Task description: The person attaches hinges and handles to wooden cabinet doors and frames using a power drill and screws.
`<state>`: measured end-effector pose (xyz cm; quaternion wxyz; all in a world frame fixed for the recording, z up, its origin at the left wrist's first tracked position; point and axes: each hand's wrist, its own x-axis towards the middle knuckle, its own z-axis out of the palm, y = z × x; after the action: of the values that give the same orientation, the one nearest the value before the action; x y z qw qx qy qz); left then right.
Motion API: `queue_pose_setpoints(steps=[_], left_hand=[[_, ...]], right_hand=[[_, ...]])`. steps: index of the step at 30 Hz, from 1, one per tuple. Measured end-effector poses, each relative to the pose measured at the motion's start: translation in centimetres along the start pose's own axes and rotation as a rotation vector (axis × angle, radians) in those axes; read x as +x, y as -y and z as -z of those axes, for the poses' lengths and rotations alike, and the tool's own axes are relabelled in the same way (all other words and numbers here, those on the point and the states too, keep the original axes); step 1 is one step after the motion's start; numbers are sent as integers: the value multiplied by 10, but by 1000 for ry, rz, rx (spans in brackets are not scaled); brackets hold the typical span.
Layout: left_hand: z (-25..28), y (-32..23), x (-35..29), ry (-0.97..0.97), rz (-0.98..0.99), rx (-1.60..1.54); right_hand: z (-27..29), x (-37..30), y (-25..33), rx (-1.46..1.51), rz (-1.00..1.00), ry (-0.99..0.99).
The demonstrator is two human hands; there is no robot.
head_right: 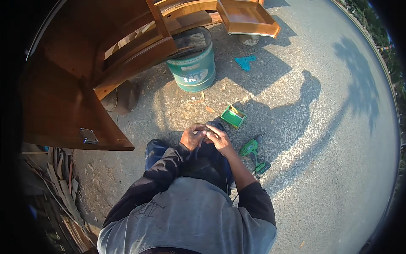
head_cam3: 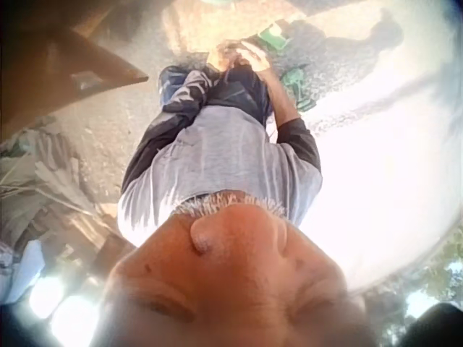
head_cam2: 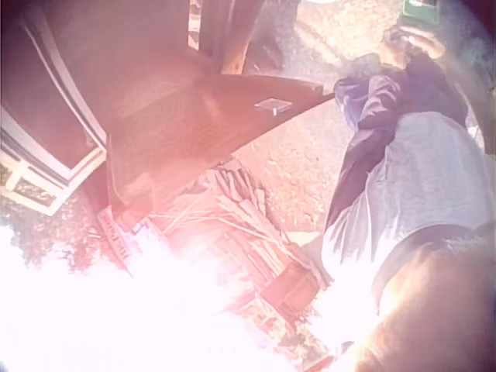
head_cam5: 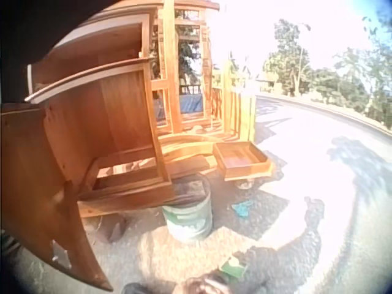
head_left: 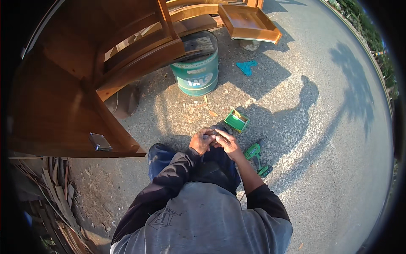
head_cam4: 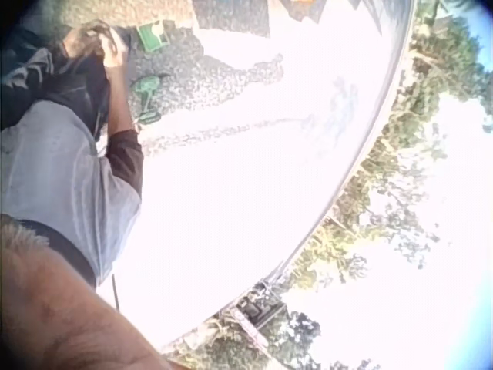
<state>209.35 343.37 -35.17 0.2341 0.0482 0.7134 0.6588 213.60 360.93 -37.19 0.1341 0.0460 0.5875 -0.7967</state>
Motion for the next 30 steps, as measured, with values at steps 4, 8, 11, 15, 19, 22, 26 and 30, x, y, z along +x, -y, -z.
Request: queue_pose_setpoints(steps=[4, 8, 11, 15, 19, 22, 26, 30], left_hand=[[0, 9, 13, -156, 64, 8], [40, 44, 13, -99, 471, -543], [49, 29, 6, -134, 643, -764], [59, 21, -4, -97, 612, -885], [59, 26, 14, -84, 599, -896], [66, 62, 27, -119, 586, -834], [75, 111, 39, -328, 586, -605], [85, 166, 52, -465, 610, -344]], right_hand=[[47, 50, -29, -164, 15, -50], [113, 120, -41, -118, 78, -244], [187, 160, -53, -608, 91, -496], [233, 179, -51, -1061, 67, -628], [270, 182, -86, -1205, -30, -616], [264, 171, -85, -1299, 100, -663], [202, 148, -63, -1285, 340, -674], [178, 137, -92, -1554, 210, -373]])
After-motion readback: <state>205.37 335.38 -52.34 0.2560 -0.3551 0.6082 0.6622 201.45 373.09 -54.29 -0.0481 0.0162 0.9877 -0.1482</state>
